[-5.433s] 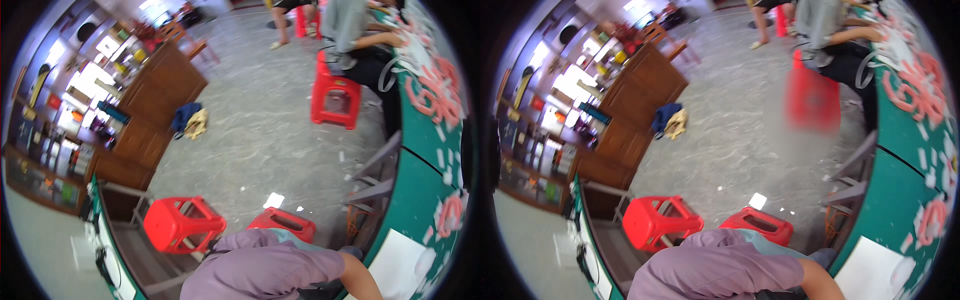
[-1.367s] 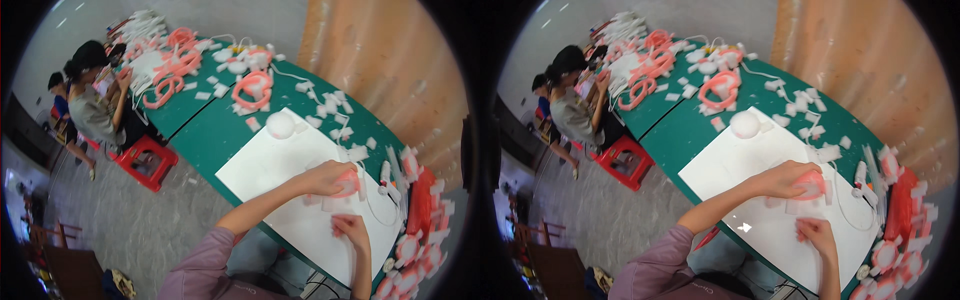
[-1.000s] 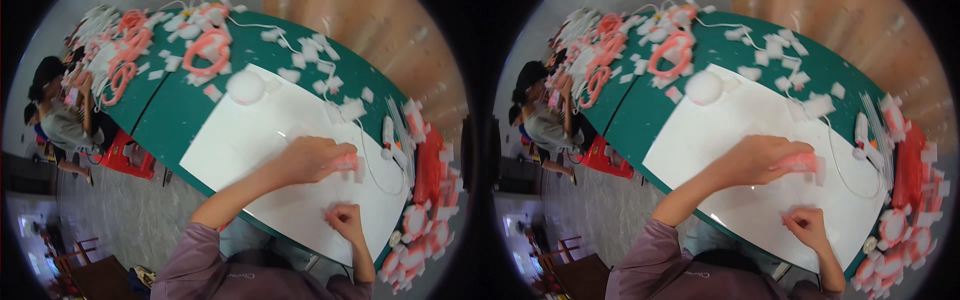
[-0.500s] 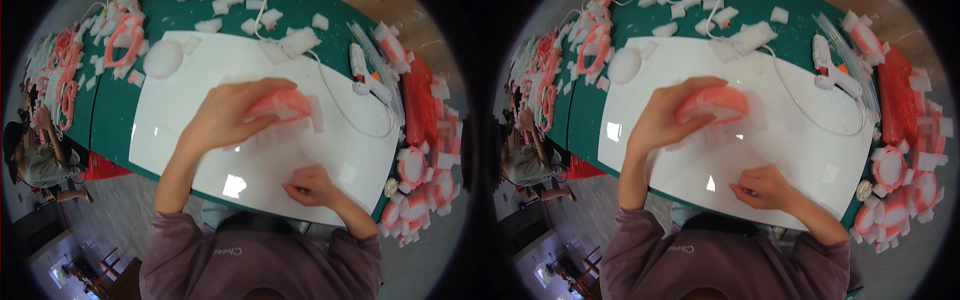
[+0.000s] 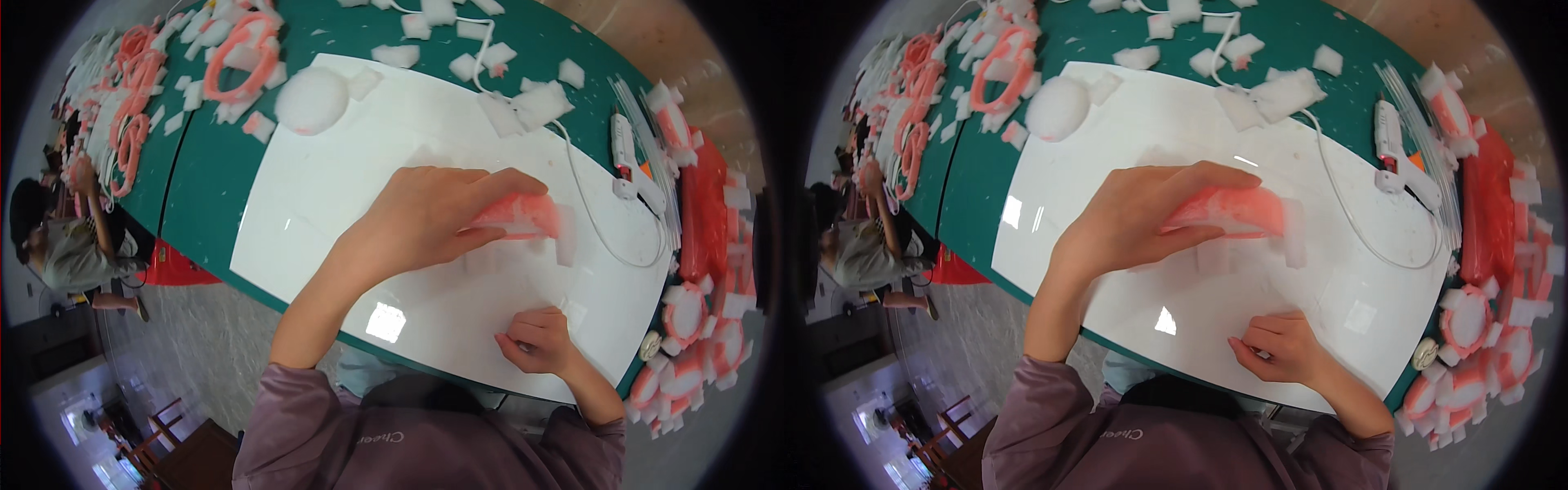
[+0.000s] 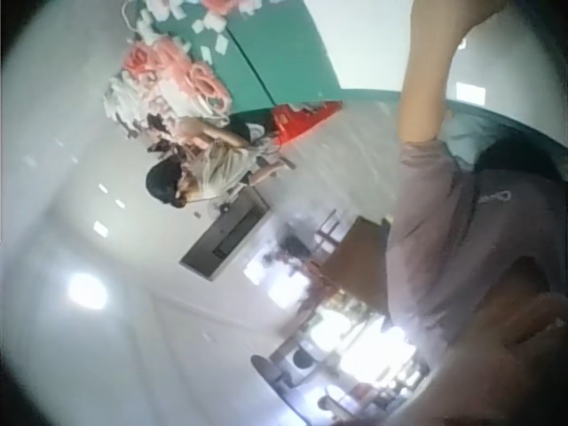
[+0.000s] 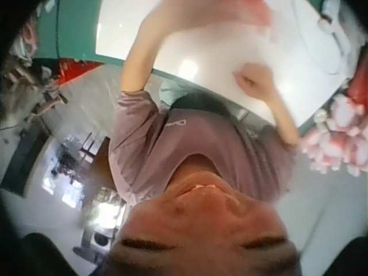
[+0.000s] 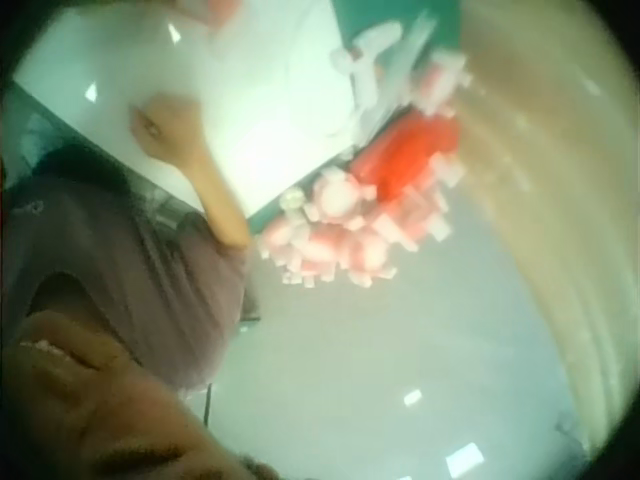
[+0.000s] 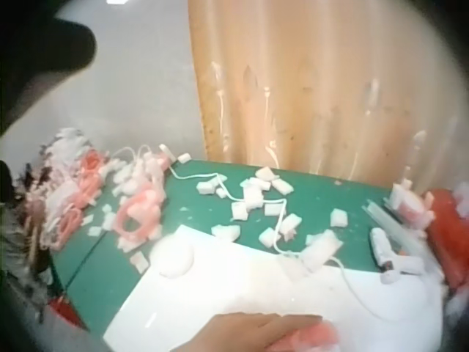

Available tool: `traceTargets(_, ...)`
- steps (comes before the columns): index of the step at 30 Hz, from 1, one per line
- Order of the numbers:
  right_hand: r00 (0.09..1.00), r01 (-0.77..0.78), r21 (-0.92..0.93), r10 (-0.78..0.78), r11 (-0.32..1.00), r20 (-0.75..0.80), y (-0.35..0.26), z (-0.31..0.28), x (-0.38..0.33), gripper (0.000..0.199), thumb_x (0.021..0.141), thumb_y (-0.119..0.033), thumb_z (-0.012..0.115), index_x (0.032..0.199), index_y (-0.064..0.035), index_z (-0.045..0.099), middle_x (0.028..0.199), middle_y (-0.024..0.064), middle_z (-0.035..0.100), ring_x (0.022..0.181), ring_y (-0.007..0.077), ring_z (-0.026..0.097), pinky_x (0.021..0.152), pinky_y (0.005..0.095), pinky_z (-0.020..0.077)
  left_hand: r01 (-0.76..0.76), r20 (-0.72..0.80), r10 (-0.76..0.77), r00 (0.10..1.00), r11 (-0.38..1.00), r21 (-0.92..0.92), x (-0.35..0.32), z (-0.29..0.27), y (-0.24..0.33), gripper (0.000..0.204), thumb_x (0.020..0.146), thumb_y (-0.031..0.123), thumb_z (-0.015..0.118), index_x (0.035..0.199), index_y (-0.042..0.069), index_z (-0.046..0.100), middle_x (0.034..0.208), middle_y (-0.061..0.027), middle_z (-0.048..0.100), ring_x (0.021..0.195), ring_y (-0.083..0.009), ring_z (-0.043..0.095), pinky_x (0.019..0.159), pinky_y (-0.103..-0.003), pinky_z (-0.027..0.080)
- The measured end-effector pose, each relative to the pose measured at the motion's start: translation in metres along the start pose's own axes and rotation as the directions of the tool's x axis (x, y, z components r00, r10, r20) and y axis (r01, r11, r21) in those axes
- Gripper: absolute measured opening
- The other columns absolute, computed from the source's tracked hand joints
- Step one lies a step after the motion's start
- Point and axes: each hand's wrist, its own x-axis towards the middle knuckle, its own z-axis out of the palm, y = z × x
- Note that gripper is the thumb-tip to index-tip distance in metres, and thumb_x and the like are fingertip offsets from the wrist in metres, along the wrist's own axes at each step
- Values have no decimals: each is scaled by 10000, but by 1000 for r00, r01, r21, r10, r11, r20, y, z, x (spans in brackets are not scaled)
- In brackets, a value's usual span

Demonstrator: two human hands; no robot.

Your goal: The person is using a hot glue gun to assemble pink and white foam/plastic components into circular craft products.

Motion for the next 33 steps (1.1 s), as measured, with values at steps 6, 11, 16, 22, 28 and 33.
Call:
traceTargets(6, 999, 24, -19, -25, 1000, -33, 8, 3, -10, 262, 673, -30, 630, 516, -77, 425, 464, 8, 376, 359, 154, 386, 340, 283, 288, -3, -21, 2, 1000, 999, -46, 2, 0, -1, 442, 684, 127, 642, 1105, 128, 506, 1001, -66, 597, 850, -278, 579, 717, -317, 465)
traceTargets(11, 998, 54, -7, -55, 998, -25, 9, 4, -8, 269, 694, -50, 618, 512, -84, 423, 464, 8, 380, 378, 154, 407, 343, 288, 298, -30, -28, 30, 999, 1000, -4, 2, -5, 1, 482, 668, 129, 658, 1118, 93, 489, 1016, -103, 587, 857, -297, 575, 742, -325, 454)
traceTargets(16, 999, 34, 152, -27, 988, -45, -10, -11, -1, 322, 727, -60, 604, 473, -77, 406, 429, 25, 378, 356, 173, 397, 344, 290, 285, 3, 5, -2, 1000, 999, -36, 3, -10, 2, 484, 666, 145, 665, 1113, 89, 489, 1039, -117, 571, 901, -319, 554, 781, -344, 432)
traceTargets(22, 999, 19, 110, -16, 994, -30, -27, -37, -26, 396, 752, -50, 580, 425, -58, 358, 382, 43, 308, 318, 181, 332, 337, 291, 242, 46, 30, -46, 998, 999, 1, -1, -11, -1, 507, 691, 208, 659, 1147, 109, 461, 1107, -90, 536, 1039, -280, 491, 891, -344, 367)
traceTargets(28, 998, 54, 334, -44, 941, -37, -18, -27, -26, 409, 744, -22, 577, 438, -51, 307, 387, 42, 281, 329, 179, 287, 351, 297, 202, -12, -20, 10, 1000, 991, -133, 2, -11, -9, 519, 699, 222, 644, 1164, 109, 443, 1086, -104, 552, 995, -261, 533, 875, -334, 395)
traceTargets(33, 967, 254, 224, -251, 941, -41, -27, -33, -19, 425, 702, 32, 583, 425, -50, 271, 381, 37, 251, 312, 148, 255, 343, 292, 184, 32, -21, -38, 999, 972, -233, 1, -9, -11, 529, 685, 201, 629, 1169, 103, 440, 1019, -140, 576, 884, -294, 580, 793, -335, 447)
